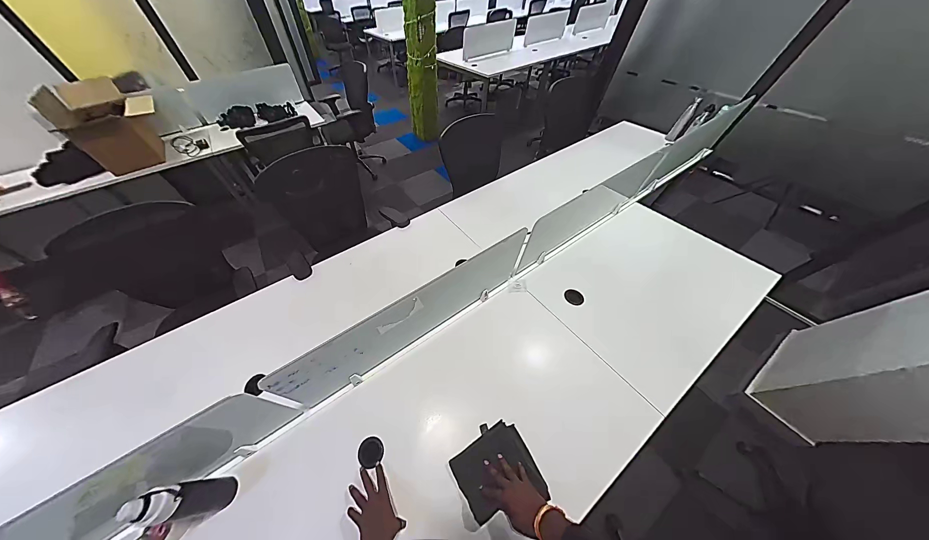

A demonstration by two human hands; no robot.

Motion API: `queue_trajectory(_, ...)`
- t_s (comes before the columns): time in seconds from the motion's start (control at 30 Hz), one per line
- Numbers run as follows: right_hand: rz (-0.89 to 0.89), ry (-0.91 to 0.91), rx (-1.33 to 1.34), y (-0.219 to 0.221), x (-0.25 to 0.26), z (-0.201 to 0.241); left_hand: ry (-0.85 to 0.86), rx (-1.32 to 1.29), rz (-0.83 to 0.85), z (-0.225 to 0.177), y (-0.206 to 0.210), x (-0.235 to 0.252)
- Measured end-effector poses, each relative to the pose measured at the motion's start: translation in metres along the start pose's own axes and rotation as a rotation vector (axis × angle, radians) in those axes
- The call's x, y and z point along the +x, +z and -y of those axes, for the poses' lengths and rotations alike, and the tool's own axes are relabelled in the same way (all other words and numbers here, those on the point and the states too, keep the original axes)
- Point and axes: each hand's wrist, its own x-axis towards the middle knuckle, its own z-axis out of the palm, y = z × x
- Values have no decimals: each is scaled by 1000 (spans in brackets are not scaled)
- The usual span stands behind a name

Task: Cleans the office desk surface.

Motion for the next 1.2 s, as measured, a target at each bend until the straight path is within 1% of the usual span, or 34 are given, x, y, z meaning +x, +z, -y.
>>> queue_trajectory(0.17,-4,-5,-25,-13,28,16,-48,1,96,-5,6,14)
queue_trajectory(0.27,16,-12,-48,-36,52,23,-50,18,125,-8,10,20)
queue_trajectory(0.4,28,-10,-69,-64,87,44,-73,6,149,-7,18,23)
queue_trajectory(0.57,21,-12,-111,-100,134,65,-109,-19,202,-16,13,31)
queue_trajectory(0.73,-33,-47,-126,-129,183,87,-160,8,251,-19,14,38)
queue_trajectory(0.97,-17,-131,-159,-166,240,120,-186,-16,284,-23,8,41)
queue_trajectory(1.1,-40,-176,-158,-185,265,123,-202,-3,287,-24,11,44)
queue_trajectory(1.2,-85,-139,-93,-197,275,109,-202,-12,296,-24,11,44)
